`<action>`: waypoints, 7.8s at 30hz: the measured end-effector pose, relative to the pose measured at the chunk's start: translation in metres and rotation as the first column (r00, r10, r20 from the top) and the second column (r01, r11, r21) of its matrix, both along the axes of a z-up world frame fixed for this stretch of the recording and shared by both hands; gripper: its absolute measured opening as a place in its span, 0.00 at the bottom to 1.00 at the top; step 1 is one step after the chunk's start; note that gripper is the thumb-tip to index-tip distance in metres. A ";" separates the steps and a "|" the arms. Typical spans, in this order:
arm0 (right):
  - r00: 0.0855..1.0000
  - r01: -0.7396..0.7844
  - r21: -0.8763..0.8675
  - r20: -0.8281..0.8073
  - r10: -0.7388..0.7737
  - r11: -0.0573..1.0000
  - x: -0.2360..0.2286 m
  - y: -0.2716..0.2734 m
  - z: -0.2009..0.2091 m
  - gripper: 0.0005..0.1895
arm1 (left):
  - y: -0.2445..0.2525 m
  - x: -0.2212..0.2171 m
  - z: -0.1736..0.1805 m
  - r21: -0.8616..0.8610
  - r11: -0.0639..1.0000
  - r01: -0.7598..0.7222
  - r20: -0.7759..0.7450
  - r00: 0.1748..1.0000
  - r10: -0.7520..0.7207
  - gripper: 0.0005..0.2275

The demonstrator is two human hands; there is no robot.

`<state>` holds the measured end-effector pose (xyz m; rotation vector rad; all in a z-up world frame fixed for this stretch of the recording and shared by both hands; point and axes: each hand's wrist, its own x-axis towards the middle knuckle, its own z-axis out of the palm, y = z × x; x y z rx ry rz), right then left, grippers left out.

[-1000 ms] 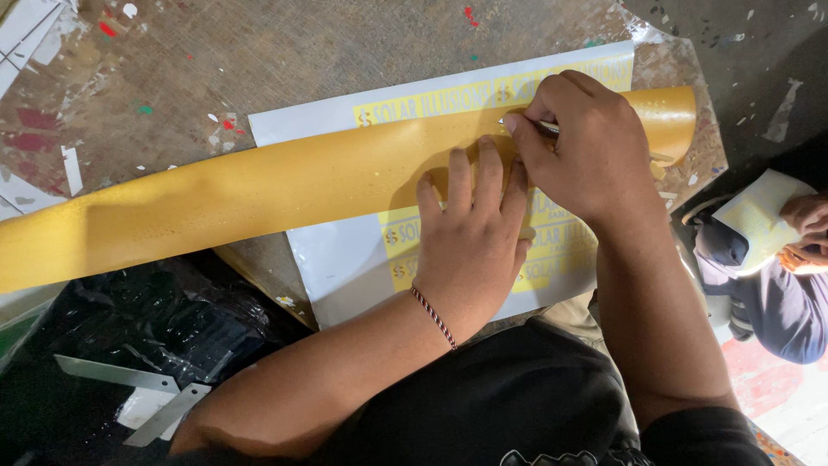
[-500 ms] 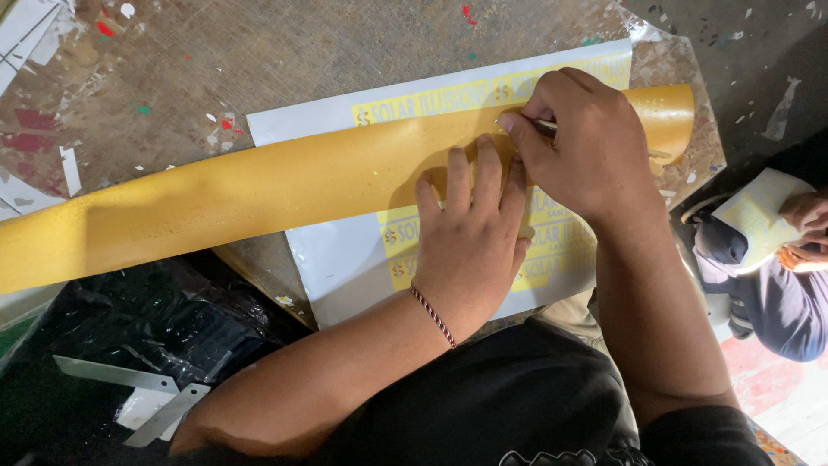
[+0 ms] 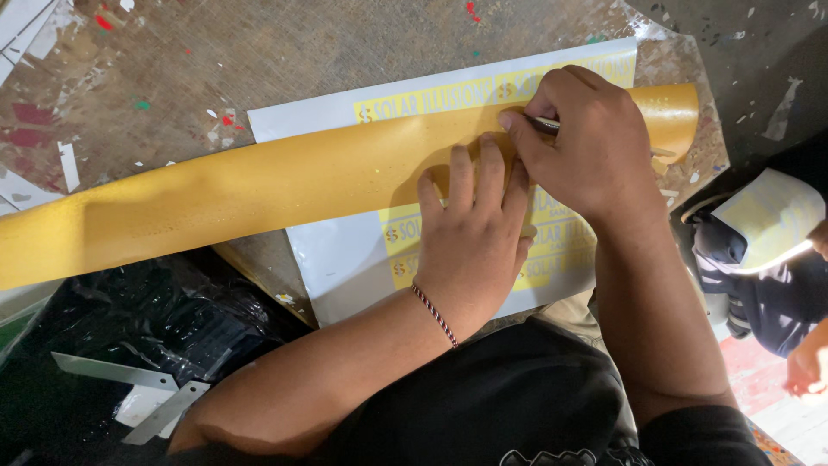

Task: The person uses a craft knife to carefully cut around and remove unwanted portions of a yellow sticker sheet. They repeatedly lift and peel away small pieces of the sticker backing while working on a cluttered workbench.

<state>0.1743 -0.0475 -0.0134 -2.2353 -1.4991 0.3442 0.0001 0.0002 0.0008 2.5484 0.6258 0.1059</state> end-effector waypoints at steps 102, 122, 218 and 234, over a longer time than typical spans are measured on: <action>0.994 -0.021 -0.162 -0.112 0.003 0.987 -0.064 -0.125 0.030 0.09 | -0.004 0.014 -0.007 -0.303 0.940 0.155 -0.242 0.942 -0.233 0.09; 0.914 0.130 -0.047 -0.381 -0.138 0.990 -0.047 -0.143 0.042 0.08 | 0.016 0.013 -0.015 -0.457 0.879 0.135 -0.206 0.945 -0.253 0.04; 0.966 -0.232 0.012 0.122 0.229 0.973 0.015 0.004 0.002 0.14 | 0.011 0.012 0.001 -0.013 1.000 0.019 -0.139 0.990 -0.021 0.38; 0.965 -0.224 0.005 0.139 0.221 0.975 0.014 0.002 0.000 0.14 | 0.013 0.013 0.001 -0.022 0.999 0.036 -0.164 0.986 -0.039 0.37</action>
